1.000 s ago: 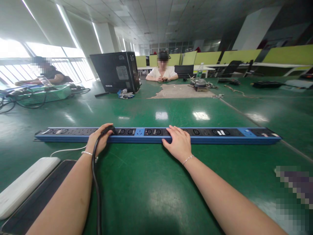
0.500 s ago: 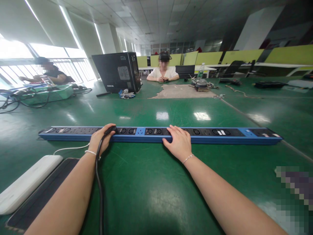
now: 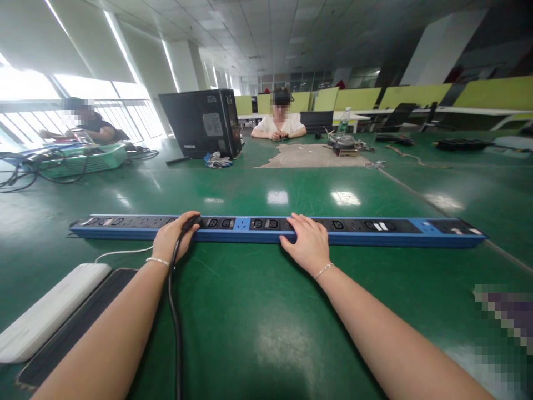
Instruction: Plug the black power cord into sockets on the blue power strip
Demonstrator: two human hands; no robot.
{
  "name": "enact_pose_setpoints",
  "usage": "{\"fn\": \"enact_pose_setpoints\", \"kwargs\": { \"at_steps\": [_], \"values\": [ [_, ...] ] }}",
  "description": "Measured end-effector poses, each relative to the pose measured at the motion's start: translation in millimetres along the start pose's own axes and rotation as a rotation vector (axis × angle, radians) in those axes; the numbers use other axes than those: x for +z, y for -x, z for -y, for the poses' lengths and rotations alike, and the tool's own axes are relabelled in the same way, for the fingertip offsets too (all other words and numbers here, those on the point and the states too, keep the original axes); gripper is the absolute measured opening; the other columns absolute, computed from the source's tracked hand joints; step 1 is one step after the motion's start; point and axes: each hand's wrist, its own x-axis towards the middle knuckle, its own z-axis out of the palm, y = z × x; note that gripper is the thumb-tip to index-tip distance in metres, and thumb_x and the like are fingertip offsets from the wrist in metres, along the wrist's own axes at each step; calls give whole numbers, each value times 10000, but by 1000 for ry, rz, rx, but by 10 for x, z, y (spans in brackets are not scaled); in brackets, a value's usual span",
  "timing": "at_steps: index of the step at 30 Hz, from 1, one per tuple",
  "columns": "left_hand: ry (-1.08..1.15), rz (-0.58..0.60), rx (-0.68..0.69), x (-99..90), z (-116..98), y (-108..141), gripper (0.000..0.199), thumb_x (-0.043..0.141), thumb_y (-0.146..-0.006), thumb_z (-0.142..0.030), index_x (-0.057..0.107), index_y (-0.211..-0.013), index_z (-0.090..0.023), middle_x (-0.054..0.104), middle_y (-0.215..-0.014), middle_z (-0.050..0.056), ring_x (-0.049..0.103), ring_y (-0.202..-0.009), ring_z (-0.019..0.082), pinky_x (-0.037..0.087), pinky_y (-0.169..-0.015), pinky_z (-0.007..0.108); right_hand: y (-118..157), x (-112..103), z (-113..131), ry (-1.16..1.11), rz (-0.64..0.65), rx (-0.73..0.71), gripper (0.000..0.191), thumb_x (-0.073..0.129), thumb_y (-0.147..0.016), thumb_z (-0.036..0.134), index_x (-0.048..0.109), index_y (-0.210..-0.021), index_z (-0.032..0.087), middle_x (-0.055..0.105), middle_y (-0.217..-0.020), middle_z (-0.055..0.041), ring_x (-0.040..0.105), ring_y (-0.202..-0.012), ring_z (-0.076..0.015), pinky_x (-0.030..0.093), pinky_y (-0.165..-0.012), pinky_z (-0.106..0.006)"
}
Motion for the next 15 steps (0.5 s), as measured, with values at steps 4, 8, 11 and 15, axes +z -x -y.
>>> {"fn": "enact_pose_setpoints", "kwargs": {
  "at_steps": [4, 8, 11, 15],
  "values": [
    [35, -10, -11, 1, -31, -1, 402, 435, -831, -431, 549, -1187, -283, 695, -1024, 57, 652, -896, 245, 478, -794, 348, 3, 1, 0, 1, -5, 3, 423, 540, -777, 393, 599, -1155, 213, 559, -1301, -67, 465, -1214, -246, 282, -998, -432],
    [56, -34, 1, 11, -47, 18, 397, 437, -828, -419, 560, -1174, -270, 693, -1028, 58, 644, -909, 244, 467, -824, 350, 6, 4, -1, 3, -7, 3, 433, 550, -771, 399, 600, -1153, 200, 557, -1304, -63, 461, -1219, -241, 280, -1001, -423],
    [71, -50, 12, 17, -37, 27, 388, 440, -827, -412, 566, -1164, -264, 695, -1007, 51, 643, -905, 234, 459, -842, 342, 5, 6, -1, 0, -13, 5, 433, 558, -768, 397, 599, -1153, 205, 560, -1300, -63, 458, -1221, -241, 280, -1002, -425],
    [93, -78, 26, 51, -19, 18, 369, 445, -828, -407, 582, -1136, -258, 696, -982, 40, 641, -872, 219, 449, -861, 337, 7, 2, 1, -2, -9, 4, 440, 555, -767, 401, 595, -1160, 207, 560, -1301, -61, 458, -1220, -239, 275, -1005, -422]
  ]
}}
